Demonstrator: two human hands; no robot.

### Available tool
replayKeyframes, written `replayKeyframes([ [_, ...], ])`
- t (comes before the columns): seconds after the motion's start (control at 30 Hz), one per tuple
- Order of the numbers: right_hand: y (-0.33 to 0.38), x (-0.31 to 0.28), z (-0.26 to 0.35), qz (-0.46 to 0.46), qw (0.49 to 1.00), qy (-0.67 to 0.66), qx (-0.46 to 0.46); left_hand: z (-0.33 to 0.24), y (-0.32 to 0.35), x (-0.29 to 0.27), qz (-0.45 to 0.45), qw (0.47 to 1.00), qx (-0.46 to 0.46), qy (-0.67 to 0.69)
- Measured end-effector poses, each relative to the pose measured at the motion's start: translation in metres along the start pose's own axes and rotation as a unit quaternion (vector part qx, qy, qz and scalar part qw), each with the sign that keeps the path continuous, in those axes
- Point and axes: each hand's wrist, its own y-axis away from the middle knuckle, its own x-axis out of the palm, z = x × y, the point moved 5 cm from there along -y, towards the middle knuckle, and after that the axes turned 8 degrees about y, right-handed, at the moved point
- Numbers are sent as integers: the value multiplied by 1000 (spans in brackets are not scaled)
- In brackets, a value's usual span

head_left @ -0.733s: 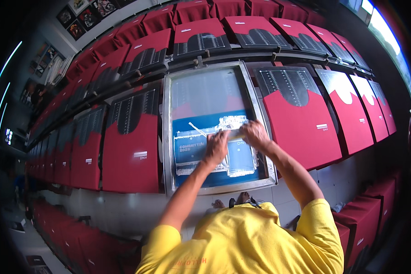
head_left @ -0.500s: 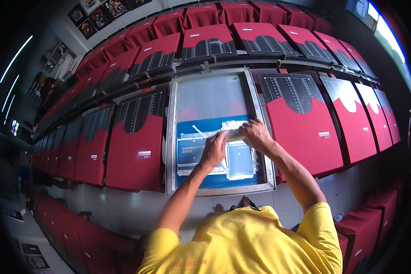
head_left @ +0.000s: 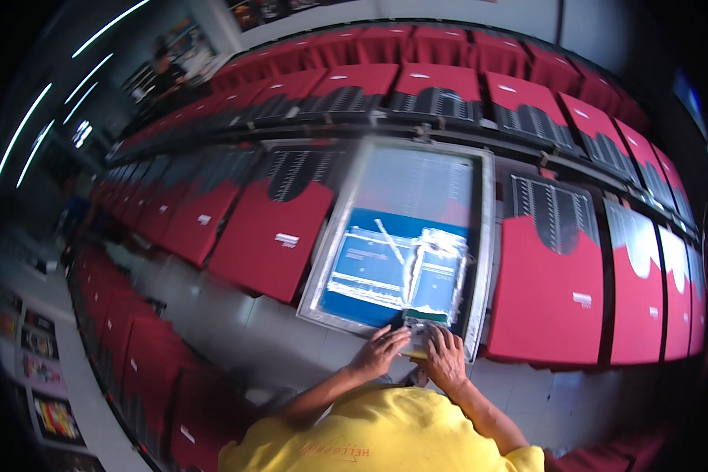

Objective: The person performs screen printing on a series of fabric pieces by lowering a screen frame and applying ink with a squeegee.

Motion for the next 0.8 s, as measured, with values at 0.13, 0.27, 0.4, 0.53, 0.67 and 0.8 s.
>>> replayKeyframes([
  [0.13,0,-14,-2,-6,997,-69,33,5,1,-8,4,999,4,39],
  [0.27,3,-22,-43,-135,971,-126,155,55,-4,-55,-95,992,-80,-11],
  [0.4,20,8,-98,-205,926,-84,305,137,3,-122,-229,902,-329,-159],
  [0.53,27,48,-119,-154,893,-196,375,221,43,-120,-215,861,-418,-196],
  [0.67,25,61,-126,-179,844,-257,435,240,40,-118,-207,857,-470,-47],
  [0.8,29,69,-134,-199,822,-294,446,229,38,-132,-259,858,-443,-5],
])
